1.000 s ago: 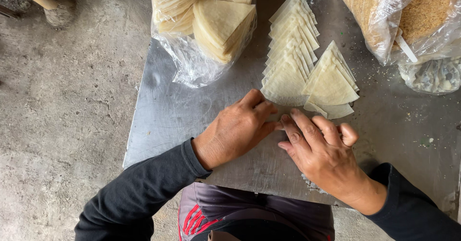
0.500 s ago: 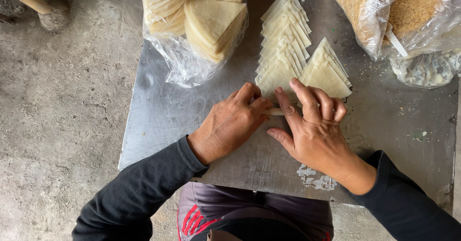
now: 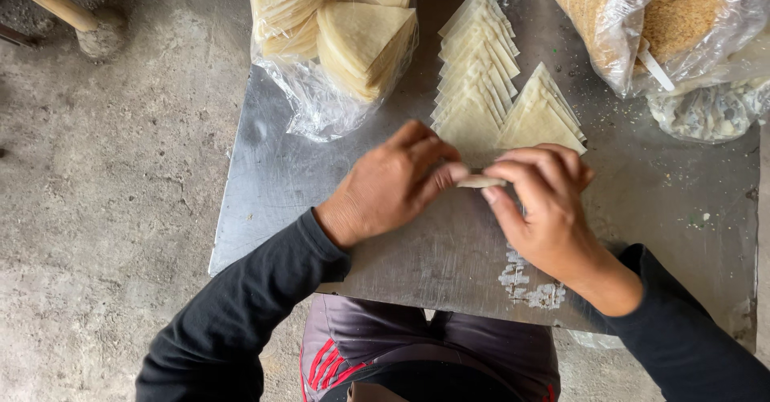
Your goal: The person repeatedly picks a triangular pastry wrapper, scoops a granular filling with a small plastic spoon, and folds the wrapper into a sealed triangular packet. The finished packets are placed in a growing stack on the metal table.
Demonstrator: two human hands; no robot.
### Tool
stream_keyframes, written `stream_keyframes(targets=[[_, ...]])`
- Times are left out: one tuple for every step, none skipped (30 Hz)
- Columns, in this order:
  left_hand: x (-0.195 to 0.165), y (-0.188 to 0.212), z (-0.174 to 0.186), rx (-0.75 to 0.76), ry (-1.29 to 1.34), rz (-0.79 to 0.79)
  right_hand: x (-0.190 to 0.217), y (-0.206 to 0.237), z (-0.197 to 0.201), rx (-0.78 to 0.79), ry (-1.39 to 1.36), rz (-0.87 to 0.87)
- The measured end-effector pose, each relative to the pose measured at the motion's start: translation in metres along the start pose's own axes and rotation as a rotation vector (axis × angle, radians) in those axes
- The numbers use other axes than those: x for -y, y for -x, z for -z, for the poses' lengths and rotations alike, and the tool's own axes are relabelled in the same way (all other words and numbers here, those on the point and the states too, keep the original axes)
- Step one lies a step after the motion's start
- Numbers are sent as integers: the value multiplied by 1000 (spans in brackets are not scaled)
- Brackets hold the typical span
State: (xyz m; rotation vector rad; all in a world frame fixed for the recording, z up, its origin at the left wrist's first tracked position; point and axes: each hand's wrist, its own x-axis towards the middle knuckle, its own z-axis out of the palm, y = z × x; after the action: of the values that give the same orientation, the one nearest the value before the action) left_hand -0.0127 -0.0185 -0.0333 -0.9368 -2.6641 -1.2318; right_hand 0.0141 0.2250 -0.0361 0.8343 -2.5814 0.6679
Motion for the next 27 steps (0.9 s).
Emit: stream_keyframes(targets=[[3, -3, 2, -37, -16, 26, 1, 5, 13, -24, -23, -14], [4, -5, 4, -74, -31, 49, 2, 12, 28, -49, -45, -29], [4, -5, 4, -98, -72, 74, 2, 24, 43, -137, -35, -70], [3, -4, 4, -123, -110, 100, 4, 41, 57, -223, -25, -109], [3, -4, 4, -150, -147, 124, 5, 61, 65, -344, -131, -196], [3, -4, 4, -153, -176, 112, 4, 84, 71, -482, -182, -307], [3, -4, 3, -156, -205, 100, 1, 110, 75, -629, -246, -407], [3, -4, 2, -156, -233, 90, -3, 137, 76, -764, -285, -501], [3, -3, 1, -160, -229, 98, -9, 165, 77, -869, -286, -599], [3, -3, 0, -164, -227, 107, -17, 194, 78, -966, -275, -693], [4, -3, -2, -168, -225, 116, -27, 221, 82, -1047, -251, -788], [4, -3, -4, -167, -233, 117, -38, 246, 86, -1095, -211, -852], [5, -3, -6, -168, -241, 121, -48, 269, 90, -1134, -179, -921], [5, -2, -8, -168, -248, 126, -58, 287, 94, -1146, -146, -969], [5, -1, -9, -179, -250, 119, -65, 300, 93, -1123, -121, -1007], [6, -1, -11, -188, -252, 109, -70, 309, 89, -1076, -102, -1060], [7, -2, -12, -201, -255, 97, -73, 312, 80, -1020, -91, -1102], [7, -3, -12, -206, -256, 74, -70, 312, 67, -848, -65, -1299], [8, -4, -13, -210, -257, 54, -64, 308, 53, -662, -42, -1485], [7, -4, -14, -212, -258, 38, -66, 293, 45, -501, -67, -1714], [6, -3, -15, -214, -256, 39, -59, 289, 33, -420, -165, -1639], [6, -4, -15, -220, -256, 39, -58, 277, 24, -335, -138, -1743], [6, -5, -16, -228, -256, 39, -59, 265, 19, -176, 37, -1736], [5, -6, -16, -219, -231, 46, -60, 255, 18, -13, 212, -1718], [5, -6, -17, -208, -205, 54, -60, 247, 17, -103, 249, -1704], [4, -6, -18, -197, -180, 62, -61, 240, 16, -192, 285, -1689], [4, -7, -19, -203, -164, 58, -61, 236, 17, -279, 320, -1671]])
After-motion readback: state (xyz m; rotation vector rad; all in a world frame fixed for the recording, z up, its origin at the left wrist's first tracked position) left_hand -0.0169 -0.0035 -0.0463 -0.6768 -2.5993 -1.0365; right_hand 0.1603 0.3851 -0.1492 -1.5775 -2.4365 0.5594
